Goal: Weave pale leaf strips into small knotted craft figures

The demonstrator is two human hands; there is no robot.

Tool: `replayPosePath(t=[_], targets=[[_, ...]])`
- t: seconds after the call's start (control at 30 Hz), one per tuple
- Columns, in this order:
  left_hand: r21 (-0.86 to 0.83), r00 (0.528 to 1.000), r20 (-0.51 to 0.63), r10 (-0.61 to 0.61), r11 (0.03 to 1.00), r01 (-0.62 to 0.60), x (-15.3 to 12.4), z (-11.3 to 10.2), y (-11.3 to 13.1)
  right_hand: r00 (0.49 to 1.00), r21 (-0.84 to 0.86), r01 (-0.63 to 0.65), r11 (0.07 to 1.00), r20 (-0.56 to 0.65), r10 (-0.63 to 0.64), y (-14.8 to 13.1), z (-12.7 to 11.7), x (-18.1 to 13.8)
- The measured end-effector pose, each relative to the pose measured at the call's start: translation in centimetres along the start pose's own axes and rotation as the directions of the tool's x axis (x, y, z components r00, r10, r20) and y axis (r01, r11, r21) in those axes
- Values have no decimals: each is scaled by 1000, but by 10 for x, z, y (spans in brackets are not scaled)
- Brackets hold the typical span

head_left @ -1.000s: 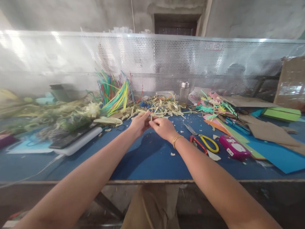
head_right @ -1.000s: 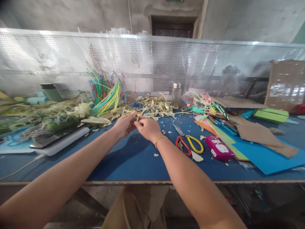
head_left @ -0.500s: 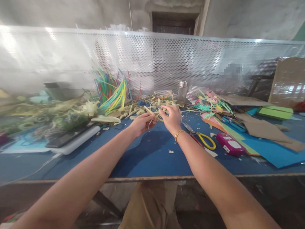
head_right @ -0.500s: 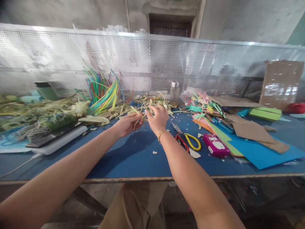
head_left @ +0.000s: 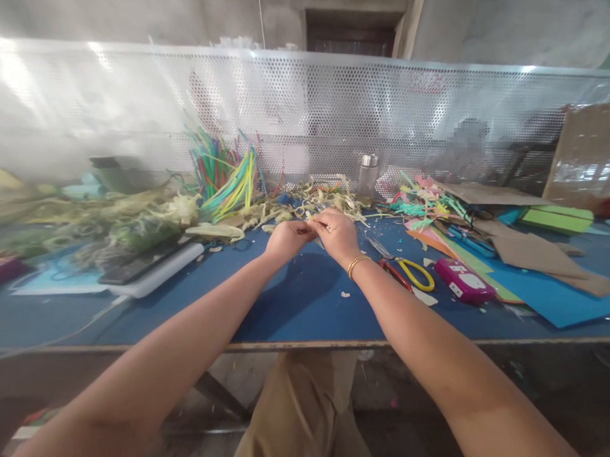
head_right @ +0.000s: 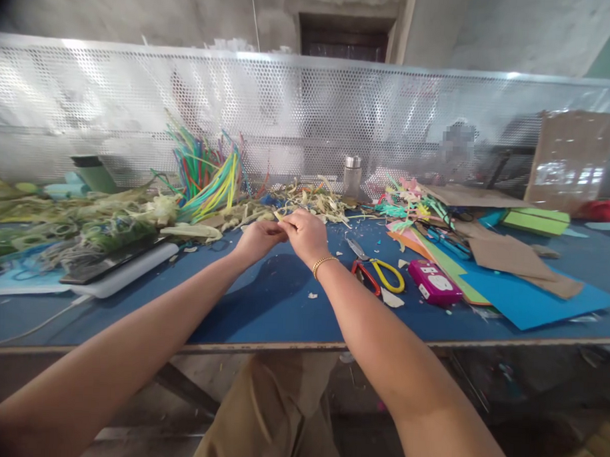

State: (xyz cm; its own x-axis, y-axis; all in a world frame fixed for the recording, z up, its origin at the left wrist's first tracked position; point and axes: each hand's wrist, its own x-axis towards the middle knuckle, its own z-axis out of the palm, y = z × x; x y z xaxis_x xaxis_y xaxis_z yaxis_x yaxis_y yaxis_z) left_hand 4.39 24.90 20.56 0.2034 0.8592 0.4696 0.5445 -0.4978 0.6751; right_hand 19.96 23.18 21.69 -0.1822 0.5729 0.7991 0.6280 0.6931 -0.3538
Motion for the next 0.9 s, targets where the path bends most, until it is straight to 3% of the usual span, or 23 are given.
replayPosePath(t=[0.17,0.27,0.33,0.4,0.5,0.57,0.7,0.8,0.9], targets=[[5,1000,18,13,1000,-13,-3,4,1,1000,4,12,1000,24,-12,-1,3,-1],[-169,996,0,-89,982,88,-2,7,1,1000,67,-17,998,12,16,0,4,1],[-389,978,42,-206,898,206,-2,8,3,998,98,-40,994,-48,45,4,2,4],[-581,947,121,-298,752,311,-2,7,5,985,78,-79,994,-145,90,10,-1,6],[-707,908,198,-370,588,393,-1,4,8,946,34,-226,974,-233,227,23,-4,7],[-725,898,220,-381,552,412,0,3,7,919,23,-345,938,-192,343,29,-4,6],[-755,904,238,-355,518,402,0,5,6,878,-58,-476,878,34,478,28,-1,3],[-760,922,215,-323,537,366,-1,5,6,859,-71,-477,876,174,482,22,1,0],[-741,930,170,-326,579,339,-2,4,7,877,-24,-436,899,210,431,17,1,-2]])
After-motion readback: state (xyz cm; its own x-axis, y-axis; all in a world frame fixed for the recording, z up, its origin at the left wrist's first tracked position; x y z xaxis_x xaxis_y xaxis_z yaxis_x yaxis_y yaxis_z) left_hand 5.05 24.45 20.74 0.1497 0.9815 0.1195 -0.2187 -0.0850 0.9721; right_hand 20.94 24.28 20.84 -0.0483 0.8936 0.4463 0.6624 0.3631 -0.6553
